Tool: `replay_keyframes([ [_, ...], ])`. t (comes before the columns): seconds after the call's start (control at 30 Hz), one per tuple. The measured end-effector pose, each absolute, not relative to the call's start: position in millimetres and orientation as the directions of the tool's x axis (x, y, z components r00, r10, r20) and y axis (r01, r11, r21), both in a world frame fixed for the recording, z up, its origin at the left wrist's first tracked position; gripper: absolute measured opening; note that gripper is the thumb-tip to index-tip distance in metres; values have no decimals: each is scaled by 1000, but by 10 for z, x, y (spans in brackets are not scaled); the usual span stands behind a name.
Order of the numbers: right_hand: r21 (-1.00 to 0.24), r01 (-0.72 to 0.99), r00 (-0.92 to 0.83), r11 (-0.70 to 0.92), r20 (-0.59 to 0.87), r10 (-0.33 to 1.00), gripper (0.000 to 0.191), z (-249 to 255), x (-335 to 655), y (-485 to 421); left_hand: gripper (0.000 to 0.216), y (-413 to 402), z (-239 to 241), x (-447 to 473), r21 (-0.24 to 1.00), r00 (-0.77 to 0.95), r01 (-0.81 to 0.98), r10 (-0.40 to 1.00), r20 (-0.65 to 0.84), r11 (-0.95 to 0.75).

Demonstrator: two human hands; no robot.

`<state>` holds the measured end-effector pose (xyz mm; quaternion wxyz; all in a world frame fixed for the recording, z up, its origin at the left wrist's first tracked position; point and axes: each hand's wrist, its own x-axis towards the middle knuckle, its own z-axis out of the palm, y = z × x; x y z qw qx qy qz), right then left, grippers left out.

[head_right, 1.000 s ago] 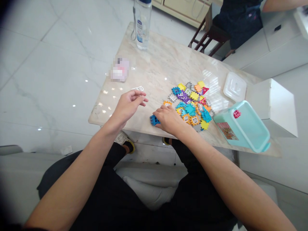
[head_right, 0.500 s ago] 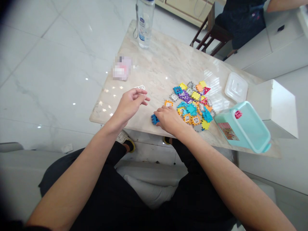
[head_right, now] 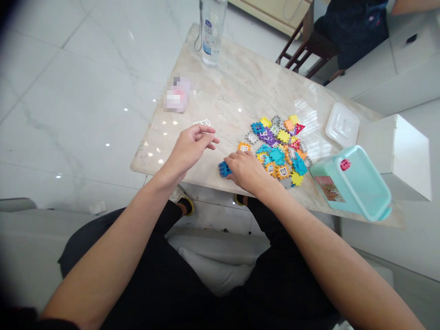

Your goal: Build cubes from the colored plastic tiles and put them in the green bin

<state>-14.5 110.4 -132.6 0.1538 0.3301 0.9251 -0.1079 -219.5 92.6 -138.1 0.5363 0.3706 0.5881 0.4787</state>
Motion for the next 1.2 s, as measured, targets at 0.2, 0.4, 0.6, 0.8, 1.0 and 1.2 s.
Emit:
replay_keyframes([
  [0.2, -79, 659, -710, 748, -393, 584, 33, -1308, -158, 1111, 9, 947, -1426, -2201, 965, -155, -92, 954, -258, 247],
  [0.4, -68, 655, -704, 753, -417, 574, 28, -1287, -200, 1113, 10, 940, -1417, -2198, 964, -157, -81, 952, -264, 254],
  [0.6, -40, 653, -696, 757, -427, 578, 26, -1277, -245, 1105, 11, 942, -1407, -2188, 964, -156, -81, 952, -264, 254],
  [0.8, -21, 662, -679, 749, -439, 588, 26, -1231, -310, 1091, 13, 934, -1405, -2194, 969, -153, -81, 957, -245, 234],
  [1.0, -29, 678, -668, 734, -442, 599, 19, -1233, -294, 1095, 12, 922, -1404, -2208, 968, -152, -72, 957, -248, 240],
  [1.2, -19, 658, -689, 752, -417, 593, 16, -1252, -275, 1078, 11, 937, -1416, -2198, 972, -160, -93, 961, -228, 215],
])
